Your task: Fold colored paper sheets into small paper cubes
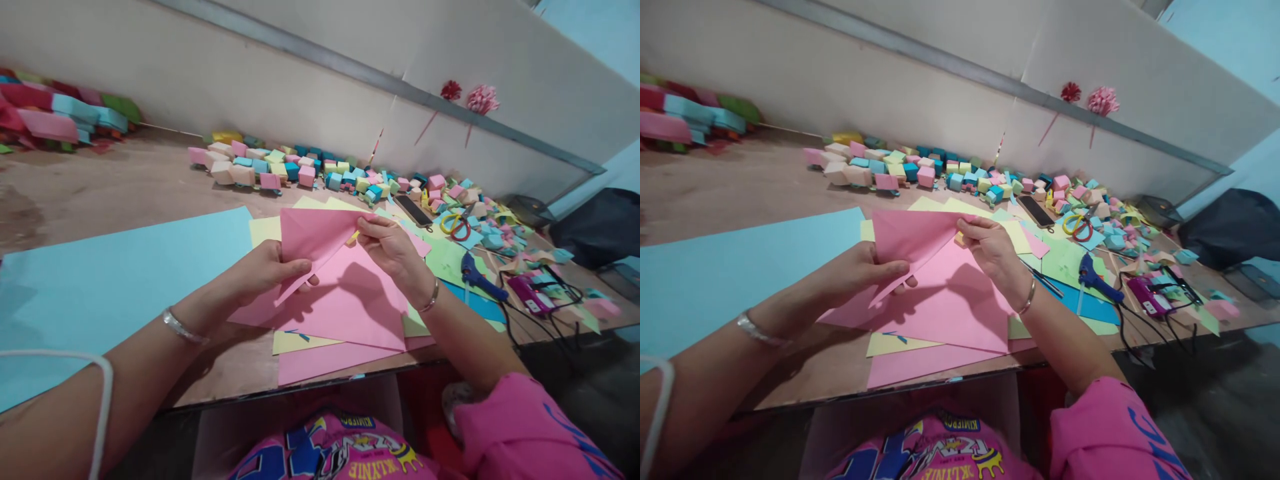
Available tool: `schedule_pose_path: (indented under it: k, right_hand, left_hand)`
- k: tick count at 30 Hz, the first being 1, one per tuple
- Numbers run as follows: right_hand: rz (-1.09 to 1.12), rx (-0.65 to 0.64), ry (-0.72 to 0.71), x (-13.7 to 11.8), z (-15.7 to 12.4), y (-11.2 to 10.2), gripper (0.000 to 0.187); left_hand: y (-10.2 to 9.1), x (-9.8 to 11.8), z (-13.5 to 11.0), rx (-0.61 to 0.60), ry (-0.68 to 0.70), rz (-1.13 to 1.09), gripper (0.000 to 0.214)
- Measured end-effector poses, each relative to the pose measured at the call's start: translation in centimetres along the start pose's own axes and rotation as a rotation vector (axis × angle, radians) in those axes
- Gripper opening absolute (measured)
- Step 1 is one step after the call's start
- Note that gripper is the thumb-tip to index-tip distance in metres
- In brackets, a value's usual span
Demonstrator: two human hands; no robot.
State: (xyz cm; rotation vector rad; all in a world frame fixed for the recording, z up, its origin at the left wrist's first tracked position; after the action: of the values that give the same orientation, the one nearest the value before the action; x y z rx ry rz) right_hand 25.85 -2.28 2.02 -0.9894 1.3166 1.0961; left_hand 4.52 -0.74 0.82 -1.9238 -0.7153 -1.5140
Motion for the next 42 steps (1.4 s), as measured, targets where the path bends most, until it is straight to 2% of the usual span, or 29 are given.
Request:
schedule_pose_path:
  k: [3, 5, 8, 10, 13, 17, 20, 24, 27, 30, 32, 34, 35, 37, 40, 42]
  right_hand:
    - [-0.132, 0.016, -0.081, -1.2, 0.9, -1.7, 0.019]
    - [-0.204, 0.057, -0.159, -2.5, 1.9, -3.7, 0.016]
    - [-0.137, 0.213, -0.297, -5.1, 3.0, -7.1, 0.015]
    - [-0.105, 0.297, -0.362, -6.3, 2.9, -8.1, 0.020]
    - [-0.324, 0.234, -0.457, -7.1, 1.6, -6.1, 0.024]
    - [-0.721, 0.024, -0.612, -6.7, 0.3, -1.6, 0.035]
    - [-0.819, -0.062, -0.536, -5.3, 1.0, -1.2, 0.022]
    - [-0.687, -0.099, -0.332, -2.6, 1.4, -2.8, 0.015]
    - [-0.532, -0.128, -0.190, -0.8, 0.8, -3.6, 0.012]
    - [-0.429, -0.111, -0.139, 0.0, 0.3, -3.8, 0.011]
    - [-0.412, -0.101, -0.144, 0.1, 0.1, -3.8, 0.011]
    - [-0.441, -0.098, -0.162, 0.1, -0.1, -3.8, 0.010]
    - [-0.479, -0.108, -0.186, 0.0, -0.3, -3.7, 0.012]
    - [-0.626, -0.148, -0.316, -0.5, -0.8, -3.3, 0.032]
    - [-0.964, -0.167, -0.686, -1.5, -2.4, -2.1, 0.063]
    - [-1.127, -0.102, -0.909, -2.1, -3.9, -1.3, 0.065]
  left_hand:
    - [-0.2, -0.1, 0.0, -0.014, 0.014, 0.015, 0.030]
    - [-0.3, -0.5, 0.0, -0.028, -0.008, -0.029, 0.030]
    - [-0.2, -1.3, -0.2, -0.063, -0.070, -0.150, 0.027]
    - [-0.1, -1.5, -0.3, -0.077, -0.091, -0.218, 0.026]
    - [0.0, -1.3, 0.3, -0.070, -0.084, -0.254, 0.026]
    - [-1.2, -0.2, 2.3, 0.022, -0.025, -0.120, 0.026]
    - [-2.0, 0.6, 3.6, 0.014, 0.020, -0.091, 0.028]
    - [-2.5, -0.2, 3.9, 0.003, -0.066, -0.257, 0.031]
    - [-2.0, -1.3, 3.4, -0.041, -0.202, -0.451, 0.051]
    - [-0.6, -1.6, 2.6, -0.194, -0.423, -0.578, 0.077]
    - [0.1, -1.3, 2.1, -0.248, -0.496, -0.602, 0.082]
    - [0.4, -0.9, 1.6, -0.265, -0.497, -0.635, 0.076]
    - [0.5, -0.7, 1.4, -0.259, -0.468, -0.650, 0.069]
    - [0.6, -0.4, 0.9, -0.224, -0.373, -0.650, 0.052]
    - [0.8, -0.4, 0.1, -0.168, -0.271, -0.581, 0.041]
    - [1.2, -0.6, -0.3, -0.127, -0.264, -0.553, 0.040]
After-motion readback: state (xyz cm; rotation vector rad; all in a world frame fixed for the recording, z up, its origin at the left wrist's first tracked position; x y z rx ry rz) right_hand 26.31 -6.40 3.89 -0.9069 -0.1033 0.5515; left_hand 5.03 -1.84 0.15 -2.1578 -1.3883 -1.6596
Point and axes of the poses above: each hand's wrist, its own z-axis towards the middle knuckle, its own y-axis out of the palm, x = y × z, the point moved 4 cm from there along z, towards the middle knuckle, and after that the axes turned 8 degrees about -z, right-handed, at the moved point
